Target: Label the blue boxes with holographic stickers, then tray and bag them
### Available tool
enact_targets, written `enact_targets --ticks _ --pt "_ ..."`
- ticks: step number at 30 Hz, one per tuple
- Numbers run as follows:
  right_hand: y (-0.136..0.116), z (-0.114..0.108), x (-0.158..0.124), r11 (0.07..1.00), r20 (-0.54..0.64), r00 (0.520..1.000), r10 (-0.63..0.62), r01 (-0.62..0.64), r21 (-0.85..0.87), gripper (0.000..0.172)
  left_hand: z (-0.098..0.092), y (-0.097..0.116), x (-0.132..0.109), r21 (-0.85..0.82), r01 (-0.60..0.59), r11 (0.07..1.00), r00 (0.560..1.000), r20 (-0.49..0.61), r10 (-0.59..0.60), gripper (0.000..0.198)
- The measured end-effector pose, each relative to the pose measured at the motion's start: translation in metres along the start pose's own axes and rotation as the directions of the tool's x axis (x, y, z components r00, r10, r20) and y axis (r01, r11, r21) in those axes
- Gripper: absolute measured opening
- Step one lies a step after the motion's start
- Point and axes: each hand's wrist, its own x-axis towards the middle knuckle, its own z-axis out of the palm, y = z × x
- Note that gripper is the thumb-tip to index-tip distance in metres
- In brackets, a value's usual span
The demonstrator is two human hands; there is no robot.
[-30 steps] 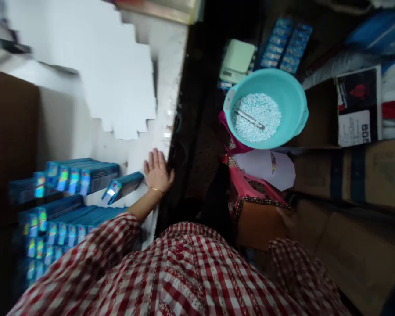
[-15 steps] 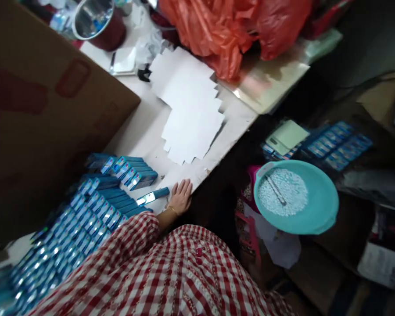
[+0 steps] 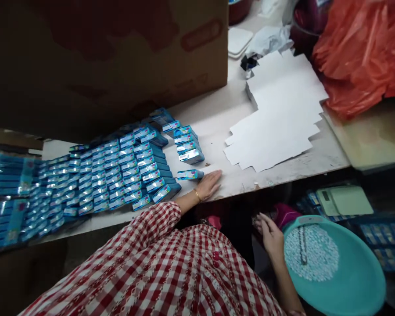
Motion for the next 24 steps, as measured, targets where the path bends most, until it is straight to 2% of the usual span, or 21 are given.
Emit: enact_targets --ticks 2,4,5,6,7,8,9,11,13,15,16,18,21,24 --pt "-0.025 0.003 0.025 0.998 -0.016 0.998 -0.055 0.055 0.029 0.037 -0.010 -0.020 0.007 -0.061 0.095 0.994 0.987 -0.128 -0.102 0.055" --pt "-0.056 0.001 0.059 0.984 -0.104 0.978 -0.180 0.178 -0.032 0.039 -0.022 -0.040 0.016 -0.111 0.183 0.977 0.951 -0.232 -0.204 0.052" --pt "-0.072 -0.001 0.078 0.970 -0.210 0.948 -0.238 0.222 -0.098 0.042 -0.027 -0.048 0.020 -0.137 0.213 0.967 0.931 -0.273 -0.244 0.050" --pt "-0.086 -0.004 0.099 0.965 -0.379 0.889 -0.256 0.212 -0.155 0.046 -0.030 -0.054 0.024 -0.165 0.231 0.959 0.913 -0.305 -0.272 0.049" --pt "-0.098 -0.007 0.119 0.966 -0.516 0.820 -0.248 0.169 -0.197 0.050 -0.031 -0.058 0.027 -0.187 0.241 0.952 0.895 -0.337 -0.292 0.048" --pt "-0.108 -0.009 0.139 0.967 -0.569 0.791 -0.224 0.110 -0.229 0.054 -0.031 -0.058 0.029 -0.206 0.250 0.946 0.874 -0.373 -0.312 0.047" --pt "-0.116 -0.010 0.157 0.965 -0.576 0.795 -0.190 0.042 -0.260 0.056 -0.028 -0.056 0.028 -0.220 0.256 0.941 0.853 -0.406 -0.327 0.047" --pt "-0.128 -0.006 0.186 0.944 -0.533 0.832 -0.155 -0.035 -0.329 0.052 -0.019 -0.044 0.019 -0.247 0.250 0.936 0.824 -0.453 -0.340 0.047" --pt "-0.137 0.006 0.203 0.935 -0.582 0.805 -0.115 -0.110 -0.336 0.044 -0.006 -0.026 0.002 -0.274 0.209 0.939 0.827 -0.463 -0.319 0.047" --pt "-0.143 0.019 0.208 0.959 -0.631 0.772 -0.075 -0.116 -0.257 0.032 0.007 -0.009 -0.021 -0.292 0.159 0.943 0.832 -0.475 -0.287 0.048" --pt "-0.145 0.023 0.207 0.981 -0.633 0.772 -0.057 -0.073 -0.177 0.026 0.013 -0.003 -0.033 -0.297 0.139 0.945 0.826 -0.492 -0.276 0.048" --pt "-0.146 0.024 0.200 0.995 -0.569 0.821 -0.047 0.089 0.046 0.017 0.021 0.002 -0.059 -0.302 0.116 0.946 0.802 -0.533 -0.268 0.047" --pt "-0.139 0.008 0.182 0.886 -0.365 0.920 -0.143 0.283 0.366 0.022 0.027 0.000 -0.096 -0.281 0.130 0.951 0.763 -0.584 -0.277 0.043" --pt "-0.129 -0.008 0.164 0.810 -0.210 0.939 -0.273 0.342 0.476 0.028 0.030 -0.003 -0.122 -0.171 0.149 0.974 0.736 -0.638 -0.225 0.049"
